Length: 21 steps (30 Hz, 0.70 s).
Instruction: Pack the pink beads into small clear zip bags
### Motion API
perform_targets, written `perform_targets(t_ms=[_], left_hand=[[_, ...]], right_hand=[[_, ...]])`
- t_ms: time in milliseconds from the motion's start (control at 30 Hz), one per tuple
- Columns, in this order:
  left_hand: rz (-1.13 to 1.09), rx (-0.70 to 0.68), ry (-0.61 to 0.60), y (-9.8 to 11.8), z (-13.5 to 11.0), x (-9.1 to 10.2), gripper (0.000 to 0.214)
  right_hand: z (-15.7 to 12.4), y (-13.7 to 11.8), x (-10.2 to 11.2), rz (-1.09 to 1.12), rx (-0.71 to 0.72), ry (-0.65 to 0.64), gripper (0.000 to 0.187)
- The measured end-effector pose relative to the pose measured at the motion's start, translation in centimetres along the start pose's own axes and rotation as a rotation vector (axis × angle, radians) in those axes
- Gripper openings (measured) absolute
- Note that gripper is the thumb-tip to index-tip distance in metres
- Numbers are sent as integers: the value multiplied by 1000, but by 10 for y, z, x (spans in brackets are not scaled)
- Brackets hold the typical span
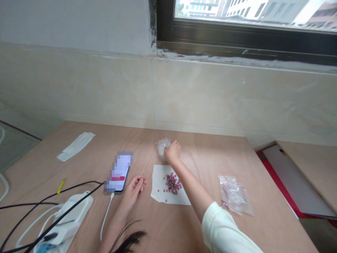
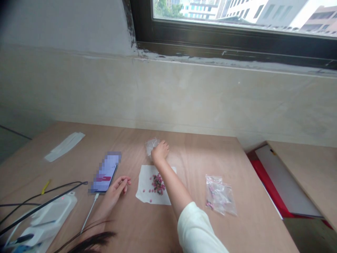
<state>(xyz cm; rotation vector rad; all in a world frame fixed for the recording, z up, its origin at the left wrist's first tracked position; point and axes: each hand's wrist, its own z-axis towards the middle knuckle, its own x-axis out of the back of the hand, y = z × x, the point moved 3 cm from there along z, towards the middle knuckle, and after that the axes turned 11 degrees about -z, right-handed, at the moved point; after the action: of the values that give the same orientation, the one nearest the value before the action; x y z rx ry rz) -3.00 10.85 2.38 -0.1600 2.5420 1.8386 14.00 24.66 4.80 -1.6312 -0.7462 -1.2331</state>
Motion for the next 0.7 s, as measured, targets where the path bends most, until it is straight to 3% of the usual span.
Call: perform_targets(t_ms=[200,367,467,567,633,700], left_hand=[[-2,-3,-13,1,0,-6,36],[-10,1,-26,-5,-4,-4,34],[-18,-1,-21,-9,-7,-1,33],[-35,-7,-17,-10,-11,-3,32],[-49,-8,-11,-10,-13,-7,31],[-58,-8,-8,-8,-17,-13,32]], right_hand=[[-5,2,-1,-11,23,6,23],[-13,23,22,19,19,123,23],[-29,71,43,55,28,239,24],[-52,141,58,-103,-128,341,35],[-66,186,61,-255,-316,311,38],[-76,218,58,-359,-393,206,35]])
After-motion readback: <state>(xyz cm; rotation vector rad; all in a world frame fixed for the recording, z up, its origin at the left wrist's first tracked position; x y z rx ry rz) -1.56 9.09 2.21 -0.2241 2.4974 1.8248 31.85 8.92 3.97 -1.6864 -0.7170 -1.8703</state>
